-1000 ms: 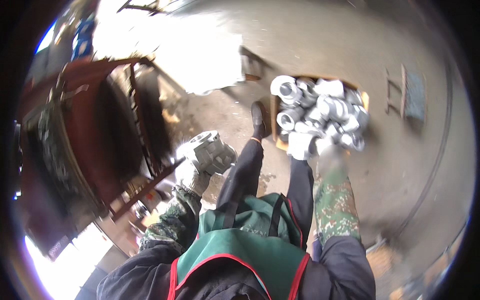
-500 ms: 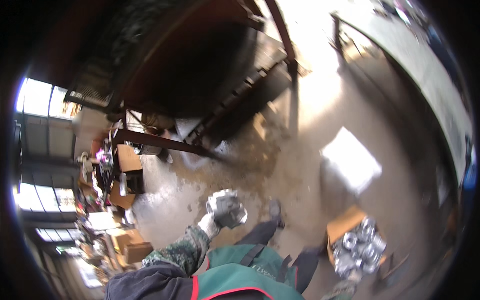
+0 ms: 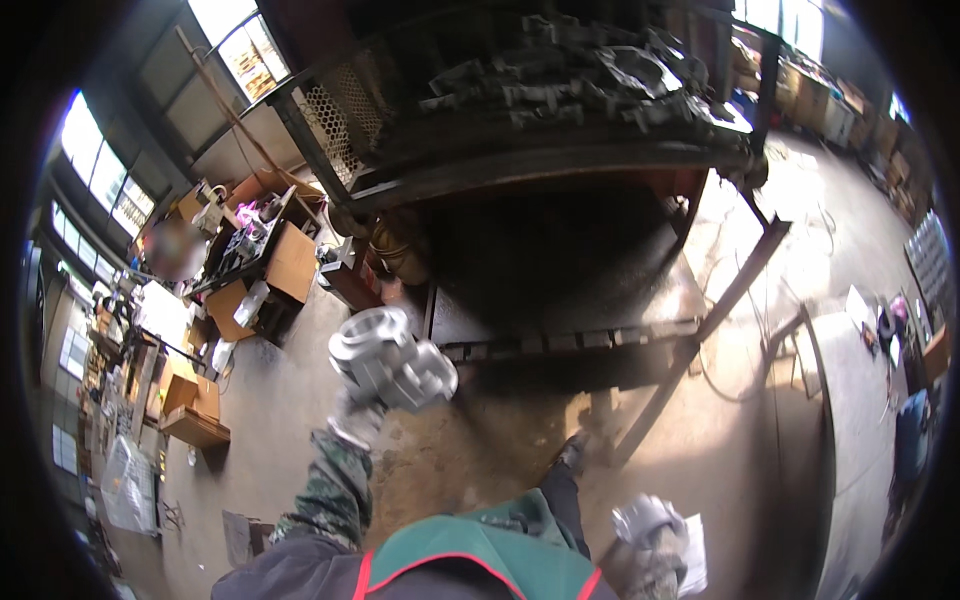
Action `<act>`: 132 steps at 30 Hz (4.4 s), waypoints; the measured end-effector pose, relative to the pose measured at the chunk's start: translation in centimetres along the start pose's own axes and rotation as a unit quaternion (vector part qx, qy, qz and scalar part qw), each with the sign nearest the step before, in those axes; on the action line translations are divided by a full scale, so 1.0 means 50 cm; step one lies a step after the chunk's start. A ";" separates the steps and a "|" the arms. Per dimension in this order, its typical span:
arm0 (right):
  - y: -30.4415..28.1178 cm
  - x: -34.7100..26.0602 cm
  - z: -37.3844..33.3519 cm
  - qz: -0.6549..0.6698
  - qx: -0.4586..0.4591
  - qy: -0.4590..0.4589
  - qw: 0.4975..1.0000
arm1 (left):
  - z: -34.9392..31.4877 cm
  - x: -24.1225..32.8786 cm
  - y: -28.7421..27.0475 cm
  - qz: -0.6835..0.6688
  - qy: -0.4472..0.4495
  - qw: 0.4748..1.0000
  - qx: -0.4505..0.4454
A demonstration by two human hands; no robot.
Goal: The person repeatedly picks up cylindrical metal parts from a wire basket, uses a handheld tool to smooth the inner and outer surfaces, and places the finished parts onto a wooden board. A coworker performs a similar task nearby.
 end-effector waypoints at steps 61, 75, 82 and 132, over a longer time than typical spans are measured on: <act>2.433 -0.763 -0.304 -0.728 -0.107 -0.604 0.307 | 1.489 0.042 0.386 0.610 0.207 0.765 0.024; 2.711 -1.053 -0.081 -0.688 0.003 -0.667 0.284 | 1.479 0.026 0.400 0.709 0.139 0.690 -0.034; 2.694 -0.908 -0.022 -0.865 -0.042 -0.466 0.182 | 1.475 0.039 0.395 0.701 0.164 0.693 -0.008; 1.838 -1.446 -0.275 -0.665 0.225 -0.573 0.423 | 1.466 -0.036 0.475 0.811 0.062 0.574 -0.097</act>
Point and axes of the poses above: each hand's wrist, its own z-axis towards the middle knuckle, its own y-axis out of the palm, x = y × z, the point moved 8 cm from there along z, towards the middle knuckle, and after that the axes turned 13 degrees about y, right-handed, at the moved point
